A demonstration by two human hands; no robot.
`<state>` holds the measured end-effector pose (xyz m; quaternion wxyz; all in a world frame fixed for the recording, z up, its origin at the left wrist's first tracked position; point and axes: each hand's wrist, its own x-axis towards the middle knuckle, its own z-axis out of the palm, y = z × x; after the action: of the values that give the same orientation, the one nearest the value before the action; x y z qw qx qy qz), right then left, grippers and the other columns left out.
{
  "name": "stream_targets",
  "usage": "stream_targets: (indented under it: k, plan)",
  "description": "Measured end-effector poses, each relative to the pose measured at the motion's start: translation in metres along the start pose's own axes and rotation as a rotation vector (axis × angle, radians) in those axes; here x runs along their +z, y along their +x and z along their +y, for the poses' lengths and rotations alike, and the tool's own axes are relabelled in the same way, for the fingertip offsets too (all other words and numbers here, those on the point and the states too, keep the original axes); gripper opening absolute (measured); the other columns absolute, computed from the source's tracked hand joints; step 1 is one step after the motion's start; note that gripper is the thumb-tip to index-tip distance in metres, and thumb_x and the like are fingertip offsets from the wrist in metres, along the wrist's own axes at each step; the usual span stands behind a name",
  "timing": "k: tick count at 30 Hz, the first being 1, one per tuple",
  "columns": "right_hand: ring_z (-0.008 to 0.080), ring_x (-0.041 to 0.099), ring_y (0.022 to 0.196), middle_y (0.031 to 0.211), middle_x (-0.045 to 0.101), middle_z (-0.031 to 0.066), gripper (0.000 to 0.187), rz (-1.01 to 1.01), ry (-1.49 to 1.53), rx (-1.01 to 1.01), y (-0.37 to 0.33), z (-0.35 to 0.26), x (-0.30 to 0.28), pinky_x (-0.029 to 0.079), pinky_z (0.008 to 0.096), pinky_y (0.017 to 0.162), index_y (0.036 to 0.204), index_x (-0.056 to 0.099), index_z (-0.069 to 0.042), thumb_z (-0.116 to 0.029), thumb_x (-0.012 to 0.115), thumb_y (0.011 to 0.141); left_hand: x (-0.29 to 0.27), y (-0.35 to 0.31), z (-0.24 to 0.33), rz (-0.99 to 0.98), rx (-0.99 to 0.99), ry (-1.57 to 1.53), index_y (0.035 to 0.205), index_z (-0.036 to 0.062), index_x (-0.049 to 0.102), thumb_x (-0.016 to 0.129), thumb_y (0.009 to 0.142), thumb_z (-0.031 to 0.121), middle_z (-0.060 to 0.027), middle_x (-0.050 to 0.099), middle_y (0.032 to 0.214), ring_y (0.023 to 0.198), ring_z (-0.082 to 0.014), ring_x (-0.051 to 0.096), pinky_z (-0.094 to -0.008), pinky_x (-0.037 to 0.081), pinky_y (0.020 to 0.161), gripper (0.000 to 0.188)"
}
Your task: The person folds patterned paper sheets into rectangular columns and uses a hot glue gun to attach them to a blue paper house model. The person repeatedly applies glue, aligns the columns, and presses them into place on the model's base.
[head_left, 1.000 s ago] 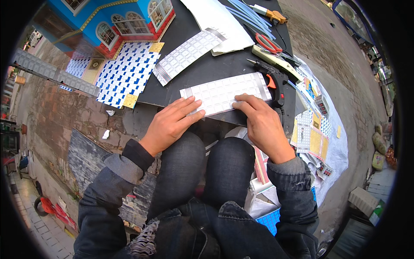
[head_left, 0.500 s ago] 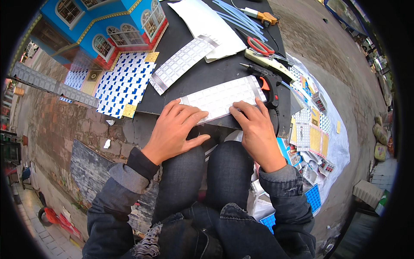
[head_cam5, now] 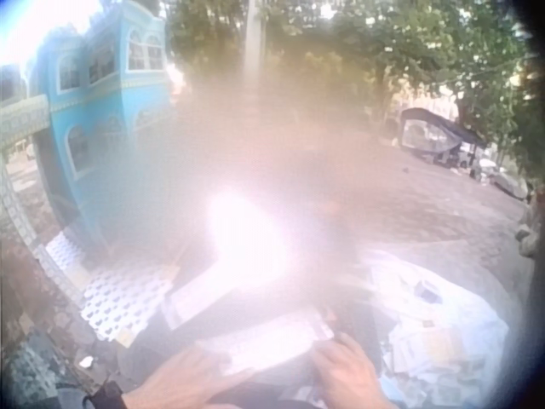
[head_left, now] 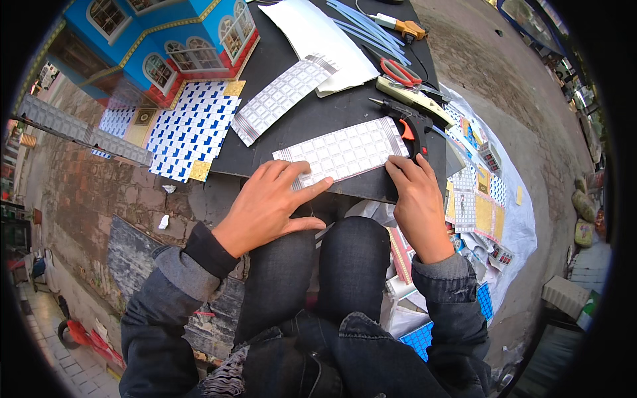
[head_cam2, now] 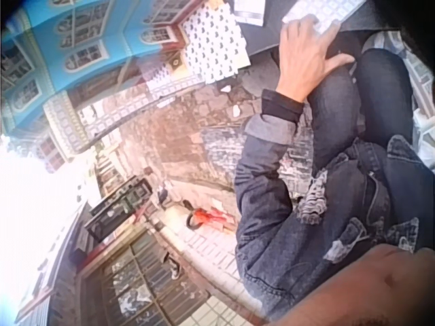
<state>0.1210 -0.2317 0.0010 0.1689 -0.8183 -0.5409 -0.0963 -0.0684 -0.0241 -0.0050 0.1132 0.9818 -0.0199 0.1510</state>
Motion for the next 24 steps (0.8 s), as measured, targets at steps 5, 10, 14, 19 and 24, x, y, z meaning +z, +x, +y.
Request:
stream_targets:
  k: [5, 10, 14, 19, 24]
  plan:
    - [0.0311, 0.063, 0.111, 0.112, 0.065, 0.0148, 0.037, -0.004, -0.003, -0.074, 0.010, -0.010, 0.003, 0.040, 0.0477, 0.115, 0.110, 0.066, 0.005, 0.007, 0.059, 0.075, 0.006, 0.015, 0.005, -0.012, -0.039, -0.002, 0.141, 0.0252, 0.062, 0.073, 0.082, 0.056, -0.0098, 0.055, 0.114, 0.107, -0.0287, 0.052, -0.0411, 0.044, 0.096, 0.068]
    - [0.0292, 0.064, 0.114, 0.116, 0.067, 0.0105, 0.043, -0.066, 0.108, -0.128, 0.013, -0.029, 0.011, 0.040, 0.0480, 0.115, 0.115, 0.069, 0.000, 0.010, 0.058, 0.074, 0.012, 0.020, 0.011, -0.021, -0.086, 0.026, 0.140, 0.0263, 0.063, 0.076, 0.080, 0.052, -0.0084, 0.054, 0.114, 0.107, -0.0286, 0.052, -0.0404, 0.044, 0.096, 0.067]
    - [0.0292, 0.063, 0.115, 0.118, 0.067, 0.0099, 0.046, -0.034, 0.049, -0.069, 0.010, -0.012, 0.004, 0.037, 0.0484, 0.117, 0.117, 0.069, -0.002, 0.010, 0.058, 0.074, 0.012, 0.002, -0.002, 0.069, -0.017, 0.009, 0.135, 0.0262, 0.067, 0.078, 0.082, 0.031, -0.0061, 0.059, 0.116, 0.107, -0.0284, 0.055, -0.0412, 0.048, 0.096, 0.055]
    - [0.0288, 0.063, 0.116, 0.118, 0.066, 0.0106, 0.046, -0.040, 0.027, -0.079, 0.011, -0.012, 0.004, 0.036, 0.0483, 0.118, 0.117, 0.069, -0.002, 0.010, 0.059, 0.074, 0.025, -0.012, -0.010, 0.169, -0.006, 0.016, 0.125, 0.0224, 0.072, 0.073, 0.083, 0.008, -0.0044, 0.067, 0.120, 0.107, -0.0282, 0.064, -0.0395, 0.055, 0.091, 0.045]
    - [0.0284, 0.063, 0.115, 0.119, 0.064, 0.0107, 0.048, -0.078, 0.125, -0.184, 0.011, -0.040, 0.014, 0.037, 0.0485, 0.117, 0.119, 0.067, -0.002, 0.009, 0.061, 0.072, 0.031, -0.014, -0.012, 0.261, -0.009, -0.055, 0.109, 0.0133, 0.073, 0.075, 0.080, 0.005, -0.0047, 0.071, 0.119, 0.109, -0.0266, 0.069, -0.0383, 0.058, 0.091, 0.030]
